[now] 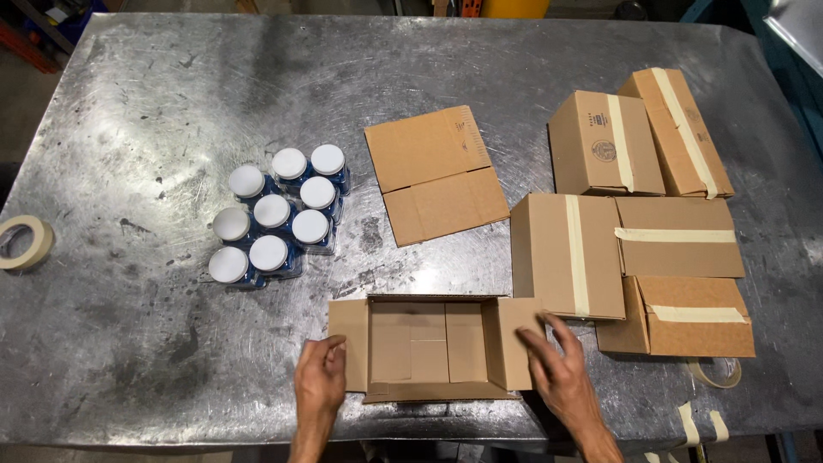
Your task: The person unfolds and assembles small cardboard boxes, applies tape to the bottom, places a blue bottle into one of the boxes, and then tapes the top of another assembled box.
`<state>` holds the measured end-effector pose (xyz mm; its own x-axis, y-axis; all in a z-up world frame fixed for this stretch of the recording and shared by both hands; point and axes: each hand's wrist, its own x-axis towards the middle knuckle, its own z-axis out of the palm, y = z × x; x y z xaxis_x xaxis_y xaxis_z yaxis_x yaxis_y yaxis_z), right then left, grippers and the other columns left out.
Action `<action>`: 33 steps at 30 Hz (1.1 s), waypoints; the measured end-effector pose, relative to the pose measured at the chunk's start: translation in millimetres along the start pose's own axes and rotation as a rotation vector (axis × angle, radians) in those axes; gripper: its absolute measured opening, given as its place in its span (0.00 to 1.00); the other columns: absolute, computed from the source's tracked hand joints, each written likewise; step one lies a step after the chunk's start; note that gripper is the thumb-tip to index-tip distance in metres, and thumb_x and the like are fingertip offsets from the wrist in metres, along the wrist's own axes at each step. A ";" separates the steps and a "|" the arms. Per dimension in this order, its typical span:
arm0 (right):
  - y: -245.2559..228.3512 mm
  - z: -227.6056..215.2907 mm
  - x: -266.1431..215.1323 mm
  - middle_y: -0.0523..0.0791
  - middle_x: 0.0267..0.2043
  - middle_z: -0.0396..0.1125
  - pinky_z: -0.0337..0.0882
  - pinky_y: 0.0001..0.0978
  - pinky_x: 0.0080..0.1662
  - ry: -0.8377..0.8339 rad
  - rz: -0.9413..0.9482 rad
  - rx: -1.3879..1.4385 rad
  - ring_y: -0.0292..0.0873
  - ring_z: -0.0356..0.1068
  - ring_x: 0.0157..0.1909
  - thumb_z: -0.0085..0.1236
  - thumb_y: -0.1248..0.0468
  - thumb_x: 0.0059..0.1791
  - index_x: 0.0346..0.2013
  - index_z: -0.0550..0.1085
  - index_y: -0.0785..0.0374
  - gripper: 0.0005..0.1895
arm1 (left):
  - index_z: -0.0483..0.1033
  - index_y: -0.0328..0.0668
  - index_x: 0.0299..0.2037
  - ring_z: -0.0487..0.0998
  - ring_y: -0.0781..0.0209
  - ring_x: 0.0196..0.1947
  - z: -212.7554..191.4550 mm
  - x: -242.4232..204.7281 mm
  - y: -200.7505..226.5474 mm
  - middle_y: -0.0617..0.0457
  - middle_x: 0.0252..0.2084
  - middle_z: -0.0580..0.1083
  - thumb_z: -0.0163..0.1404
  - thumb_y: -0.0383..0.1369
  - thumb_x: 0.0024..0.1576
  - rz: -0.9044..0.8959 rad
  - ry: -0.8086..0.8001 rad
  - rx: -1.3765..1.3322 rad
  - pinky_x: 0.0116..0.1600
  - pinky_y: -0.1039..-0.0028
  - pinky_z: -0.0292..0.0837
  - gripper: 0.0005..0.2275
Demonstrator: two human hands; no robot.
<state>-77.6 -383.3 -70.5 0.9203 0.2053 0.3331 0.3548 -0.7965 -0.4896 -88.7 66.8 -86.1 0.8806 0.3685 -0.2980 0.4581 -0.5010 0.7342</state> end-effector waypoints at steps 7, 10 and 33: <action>-39.2 -6.0 62.1 0.46 0.91 0.30 0.69 0.58 0.68 -0.271 0.021 -0.077 0.49 0.54 0.83 0.54 0.49 0.54 0.83 0.51 0.43 0.43 | 0.49 0.48 0.82 0.47 0.47 0.85 -50.9 -36.6 104.8 0.47 0.84 0.45 0.47 0.70 0.53 -0.033 -0.486 0.144 0.83 0.43 0.52 0.51; -45.6 -0.7 86.7 0.36 0.90 0.37 0.79 0.46 0.58 -0.432 0.168 -0.170 0.43 0.63 0.59 0.40 0.43 0.58 0.84 0.46 0.35 0.39 | 0.09 0.54 0.80 0.13 0.58 0.86 -48.5 -36.4 86.4 0.58 0.85 0.09 0.65 0.64 0.49 0.003 -0.864 0.259 0.87 0.55 0.22 0.70; -6.9 44.5 104.0 0.32 0.41 0.82 0.65 0.42 0.45 -0.232 0.076 -0.531 0.48 0.65 0.44 0.51 0.43 0.58 0.77 0.62 0.21 0.31 | 0.69 0.53 0.71 0.74 0.49 0.70 -127.6 -3.1 166.4 0.48 0.76 0.65 0.52 0.46 0.62 0.058 -0.239 -0.011 0.74 0.46 0.72 0.26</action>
<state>22.9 -331.1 -68.4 0.9731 0.2083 0.0982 0.2107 -0.9775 -0.0141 -30.7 82.2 114.8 0.9095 0.1433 -0.3903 0.4061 -0.5070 0.7603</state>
